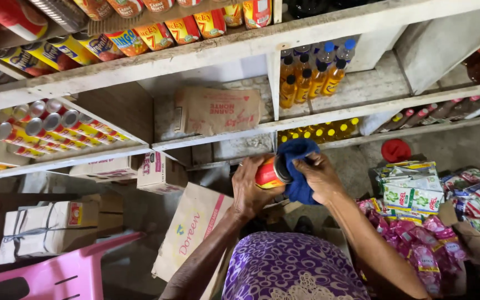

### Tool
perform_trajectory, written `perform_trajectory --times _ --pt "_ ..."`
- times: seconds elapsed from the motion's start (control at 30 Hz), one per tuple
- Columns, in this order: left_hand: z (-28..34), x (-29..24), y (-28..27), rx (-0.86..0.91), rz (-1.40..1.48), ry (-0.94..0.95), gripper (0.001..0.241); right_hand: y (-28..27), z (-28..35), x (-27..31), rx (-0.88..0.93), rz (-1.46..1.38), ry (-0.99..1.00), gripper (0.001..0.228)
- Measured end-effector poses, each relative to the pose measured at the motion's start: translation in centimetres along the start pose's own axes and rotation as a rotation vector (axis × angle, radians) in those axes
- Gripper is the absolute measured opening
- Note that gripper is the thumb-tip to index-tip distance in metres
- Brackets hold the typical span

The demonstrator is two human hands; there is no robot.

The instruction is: Unpack canned goods from a cardboard box, wipe them with a cloth, and place them onto store shelves.

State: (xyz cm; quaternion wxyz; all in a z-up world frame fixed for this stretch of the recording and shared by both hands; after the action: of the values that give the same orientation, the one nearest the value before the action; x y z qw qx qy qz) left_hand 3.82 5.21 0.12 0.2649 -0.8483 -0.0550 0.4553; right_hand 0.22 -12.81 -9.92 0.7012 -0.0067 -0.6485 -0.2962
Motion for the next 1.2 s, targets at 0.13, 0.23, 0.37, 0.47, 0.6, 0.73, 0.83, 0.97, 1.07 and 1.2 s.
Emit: perform_trajectory --times 0.13,0.23,0.37,0.47,0.6,0.73,0.83,0.97,1.07,1.2 --pt "-0.1 -1.7 -0.8 -0.180 -0.134 0.191 0.068 1.3 0.7 2.5 -0.046 0.012 0.047 0.010" --pt "-0.8 -0.2 0.2 0.003 -0.108 0.005 0.073 2.6 0.9 4.8 0.004 0.079 0.005 0.017" --pt "-0.4 1.1 0.8 0.186 0.185 -0.281 0.072 3.9 1.6 6.0 0.264 0.063 0.063 0.046" --pt "-0.1 1.2 1.1 0.099 0.211 -0.191 0.066 1.8 0.0 3.6 0.340 0.129 0.025 0.060" --pt "-0.7 0.9 1.2 0.052 0.001 -0.108 0.070 3.6 0.3 5.1 0.253 0.180 -0.016 0.025" --pt "-0.8 0.3 -0.2 -0.058 0.070 -0.148 0.064 2.6 0.4 4.2 0.096 0.081 -0.012 0.007" --pt "-0.6 0.6 -0.8 -0.055 0.099 -0.139 0.065 2.3 2.2 4.1 0.132 -0.004 0.063 0.019" --pt "-0.8 -0.4 -1.0 -0.055 0.038 -0.001 0.059 3.4 2.8 4.9 0.251 0.019 0.090 0.045" --pt "-0.9 -1.2 -0.7 -0.029 0.012 0.125 0.065 3.8 1.1 4.1 0.309 0.094 0.001 0.046" --pt "-0.2 -0.3 -0.3 -0.051 -0.042 0.163 0.064 4.0 1.5 4.4 0.263 0.107 -0.046 0.035"
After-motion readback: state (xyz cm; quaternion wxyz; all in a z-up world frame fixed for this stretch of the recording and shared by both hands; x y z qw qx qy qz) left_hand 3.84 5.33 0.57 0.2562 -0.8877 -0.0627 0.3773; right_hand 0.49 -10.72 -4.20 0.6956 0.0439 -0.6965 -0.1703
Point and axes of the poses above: each hand's wrist, its own z-axis away from the middle knuckle, its own y-axis out of the palm, x = y × z, the point moved 9 cm from there along -z, towards the middle knuckle, and after that the axes turned 1 degree about x, right-handed, at the moved point
